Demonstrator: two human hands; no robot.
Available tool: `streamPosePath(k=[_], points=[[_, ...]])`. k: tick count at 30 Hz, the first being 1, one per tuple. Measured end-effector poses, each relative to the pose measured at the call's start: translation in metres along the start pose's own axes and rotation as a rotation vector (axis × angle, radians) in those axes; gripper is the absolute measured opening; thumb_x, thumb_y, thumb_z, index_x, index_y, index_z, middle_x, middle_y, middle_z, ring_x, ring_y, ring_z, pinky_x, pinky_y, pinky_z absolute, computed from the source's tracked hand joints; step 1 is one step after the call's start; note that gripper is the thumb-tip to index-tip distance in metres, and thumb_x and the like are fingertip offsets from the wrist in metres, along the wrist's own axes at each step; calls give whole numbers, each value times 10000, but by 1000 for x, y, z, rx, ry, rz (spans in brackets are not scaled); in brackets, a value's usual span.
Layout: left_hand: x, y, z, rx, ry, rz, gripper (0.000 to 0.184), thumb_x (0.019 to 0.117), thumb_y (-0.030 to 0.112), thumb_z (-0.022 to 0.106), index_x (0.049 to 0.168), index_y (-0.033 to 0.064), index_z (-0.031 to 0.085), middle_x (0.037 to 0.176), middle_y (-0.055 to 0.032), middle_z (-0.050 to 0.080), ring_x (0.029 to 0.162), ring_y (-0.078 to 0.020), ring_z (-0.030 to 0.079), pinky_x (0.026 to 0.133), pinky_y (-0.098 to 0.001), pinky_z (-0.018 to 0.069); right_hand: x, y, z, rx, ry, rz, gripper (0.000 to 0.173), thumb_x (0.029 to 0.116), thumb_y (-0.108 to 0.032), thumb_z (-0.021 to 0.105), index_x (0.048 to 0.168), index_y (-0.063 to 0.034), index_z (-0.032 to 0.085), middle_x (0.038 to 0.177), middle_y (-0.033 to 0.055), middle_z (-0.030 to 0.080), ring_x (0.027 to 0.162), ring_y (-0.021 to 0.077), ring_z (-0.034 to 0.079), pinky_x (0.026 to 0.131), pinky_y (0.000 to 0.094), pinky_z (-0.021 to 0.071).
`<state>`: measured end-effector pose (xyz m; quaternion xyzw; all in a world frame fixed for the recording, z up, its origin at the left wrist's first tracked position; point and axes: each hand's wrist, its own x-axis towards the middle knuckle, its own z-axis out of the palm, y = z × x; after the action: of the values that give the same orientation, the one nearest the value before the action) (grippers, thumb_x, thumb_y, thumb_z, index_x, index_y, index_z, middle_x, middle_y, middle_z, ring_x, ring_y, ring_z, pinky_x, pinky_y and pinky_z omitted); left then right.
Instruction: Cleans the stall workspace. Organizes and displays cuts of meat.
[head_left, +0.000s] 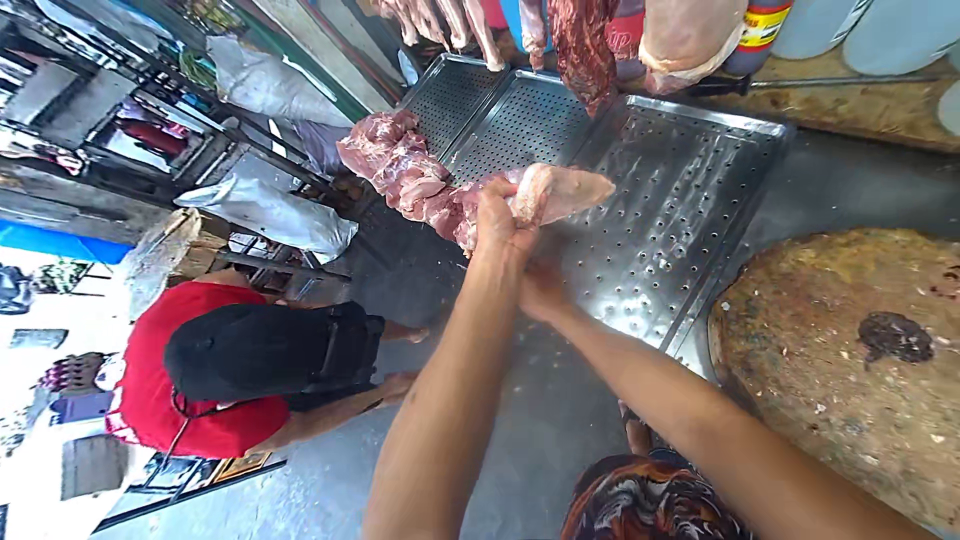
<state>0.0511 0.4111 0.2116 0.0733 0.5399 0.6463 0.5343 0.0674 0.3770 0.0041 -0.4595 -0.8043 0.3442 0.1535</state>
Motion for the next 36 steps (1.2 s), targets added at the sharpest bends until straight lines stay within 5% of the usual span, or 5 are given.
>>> streamPosePath(k=[7,12,19,28,36], points=[[2,-32,-13,-38,-29,-103,345,959,118,490,1296,54,457,1105,-189,597,850,-258,665,690,-366,601,-112,53,-24,-177,-207,-198,395,1030,-380,533,1382,-234,639,1571,154,457,1439,407,417,1127,661,354],[-5,-55,-28,20,-24,-164,398,957,96,513,1345,42,446,1170,-203,589,944,-276,671,771,-373,609,-180,90,-92,-22,-345,-114,326,1049,-239,549,1331,-137,678,1280,187,664,1183,376,639,1010,606,501],[-14,-146,-89,137,-5,-271,313,1001,178,530,1263,7,532,1055,-170,642,883,-252,664,785,-405,587,-149,117,-209,-314,18,248,387,1066,-286,521,1375,-76,622,1263,320,620,1158,541,603,929,741,464],[-50,-196,-151,422,25,-259,346,1054,214,587,1259,-60,535,1019,-210,697,839,-245,719,740,-367,610,-175,53,-73,-368,-284,234,456,989,-224,558,1396,-22,547,1440,320,469,1184,522,582,888,660,524],[10,-127,-183,1135,4,191,553,909,441,753,1157,-41,647,1079,-217,689,1024,-330,677,932,-541,547,-151,75,-162,-420,-460,302,424,1000,-366,500,1307,-127,670,1258,241,663,1188,450,621,937,700,469]])
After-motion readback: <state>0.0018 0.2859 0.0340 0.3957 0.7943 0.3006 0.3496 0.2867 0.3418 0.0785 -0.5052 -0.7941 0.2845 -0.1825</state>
